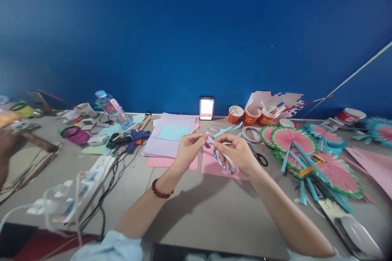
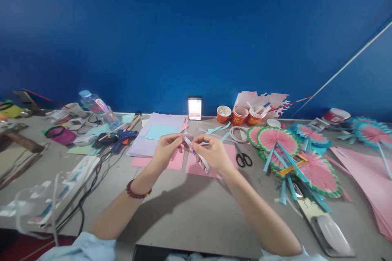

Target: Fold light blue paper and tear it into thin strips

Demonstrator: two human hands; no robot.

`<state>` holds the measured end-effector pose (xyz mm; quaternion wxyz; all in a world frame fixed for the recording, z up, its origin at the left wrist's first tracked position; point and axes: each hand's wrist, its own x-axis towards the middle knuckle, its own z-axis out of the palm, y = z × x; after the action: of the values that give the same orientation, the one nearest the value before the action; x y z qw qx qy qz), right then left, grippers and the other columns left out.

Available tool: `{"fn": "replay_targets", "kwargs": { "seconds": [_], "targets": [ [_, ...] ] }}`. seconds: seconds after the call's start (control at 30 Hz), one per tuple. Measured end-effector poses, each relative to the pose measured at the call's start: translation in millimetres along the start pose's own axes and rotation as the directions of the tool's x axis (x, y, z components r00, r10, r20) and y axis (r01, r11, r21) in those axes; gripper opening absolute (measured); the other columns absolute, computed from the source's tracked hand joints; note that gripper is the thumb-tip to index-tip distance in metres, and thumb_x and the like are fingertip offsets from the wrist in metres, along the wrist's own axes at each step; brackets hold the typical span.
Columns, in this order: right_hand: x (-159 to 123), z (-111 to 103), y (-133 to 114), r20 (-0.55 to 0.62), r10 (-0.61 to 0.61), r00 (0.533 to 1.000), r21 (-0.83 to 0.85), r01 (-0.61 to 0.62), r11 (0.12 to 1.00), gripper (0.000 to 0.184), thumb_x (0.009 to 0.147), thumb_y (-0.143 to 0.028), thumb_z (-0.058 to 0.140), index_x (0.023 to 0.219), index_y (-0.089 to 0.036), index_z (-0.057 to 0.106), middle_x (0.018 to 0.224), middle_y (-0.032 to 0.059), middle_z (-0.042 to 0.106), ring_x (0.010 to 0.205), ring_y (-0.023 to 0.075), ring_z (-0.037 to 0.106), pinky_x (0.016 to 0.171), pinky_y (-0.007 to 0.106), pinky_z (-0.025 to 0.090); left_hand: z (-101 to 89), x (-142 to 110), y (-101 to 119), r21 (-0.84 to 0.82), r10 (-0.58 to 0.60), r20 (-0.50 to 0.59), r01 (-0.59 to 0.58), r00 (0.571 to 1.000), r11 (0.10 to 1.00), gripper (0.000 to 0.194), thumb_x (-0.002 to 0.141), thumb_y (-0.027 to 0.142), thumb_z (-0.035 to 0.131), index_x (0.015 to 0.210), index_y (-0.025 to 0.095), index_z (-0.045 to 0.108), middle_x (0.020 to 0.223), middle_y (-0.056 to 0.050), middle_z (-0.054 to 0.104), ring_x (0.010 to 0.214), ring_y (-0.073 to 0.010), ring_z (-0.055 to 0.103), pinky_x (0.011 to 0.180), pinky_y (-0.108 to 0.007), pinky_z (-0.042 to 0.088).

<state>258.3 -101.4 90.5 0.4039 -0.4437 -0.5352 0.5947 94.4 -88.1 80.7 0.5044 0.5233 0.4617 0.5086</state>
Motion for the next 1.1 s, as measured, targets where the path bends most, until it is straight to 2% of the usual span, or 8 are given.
{"fn": "replay_targets", "kwargs": {
  "seconds": [0.17, 0.4, 0.63, 1.1],
  "targets": [
    [4.2, -4.4, 1.8, 0.017, 0.037, 0.999, 0.036, -0.038, 0.999, 0.031, 0.071, -0.046, 0.068, 0.073, -0.017, 0.056, 0.045, -0.0025, 0.056, 0.031, 0.0097, 0.048, 0.029, 0.018, 0.035, 2.2, -2.9, -0.4, 0.030, 0.024, 0.023, -0.025, 0.999, 0.999, 0.025, 0.073, 0.038, 0.064, 0.078, 0.016, 0.075, 0.060, -0.004, 0.066, 0.053, -0.0118, 0.057, 0.044, -0.019, 0.041],
    [4.9, -4.7, 1.6, 0.022, 0.017, 1.000, 0.034, -0.017, 0.999, 0.031, 0.071, -0.046, 0.068, 0.073, -0.017, 0.057, 0.045, -0.0027, 0.056, 0.032, 0.0090, 0.048, 0.033, 0.019, 0.039, 3.6, -4.4, -2.4, 0.042, 0.033, 0.068, -0.036, 0.997, 0.998, 0.026, 0.077, 0.038, 0.061, 0.082, 0.017, 0.074, 0.072, -0.006, 0.070, 0.059, -0.0136, 0.063, 0.046, -0.019, 0.043],
    [2.9, -2.9, -4.0, -0.021, 0.031, 0.999, 0.000, -0.031, 1.000, 0.032, 0.069, -0.047, 0.069, 0.071, -0.017, 0.057, 0.044, -0.0031, 0.055, 0.032, 0.0095, 0.048, 0.033, 0.019, 0.039, 4.2, -5.9, 1.3, 0.066, 0.046, 0.091, -0.053, 0.995, 0.996, 0.028, 0.077, 0.042, 0.060, 0.078, 0.017, 0.074, 0.071, -0.005, 0.069, 0.060, -0.0136, 0.062, 0.047, -0.020, 0.044],
    [4.2, -3.7, -2.1, -0.012, 0.009, 1.000, 0.002, -0.009, 1.000, 0.028, 0.073, -0.043, 0.067, 0.071, -0.017, 0.055, 0.043, -0.0038, 0.054, 0.032, 0.0092, 0.048, 0.033, 0.019, 0.038, 4.1, -6.9, 1.7, 0.046, 0.047, 0.104, -0.052, 0.993, 0.998, 0.023, 0.077, 0.036, 0.060, 0.078, 0.018, 0.074, 0.071, -0.004, 0.068, 0.057, -0.0116, 0.060, 0.048, -0.020, 0.045]
  ]
}}
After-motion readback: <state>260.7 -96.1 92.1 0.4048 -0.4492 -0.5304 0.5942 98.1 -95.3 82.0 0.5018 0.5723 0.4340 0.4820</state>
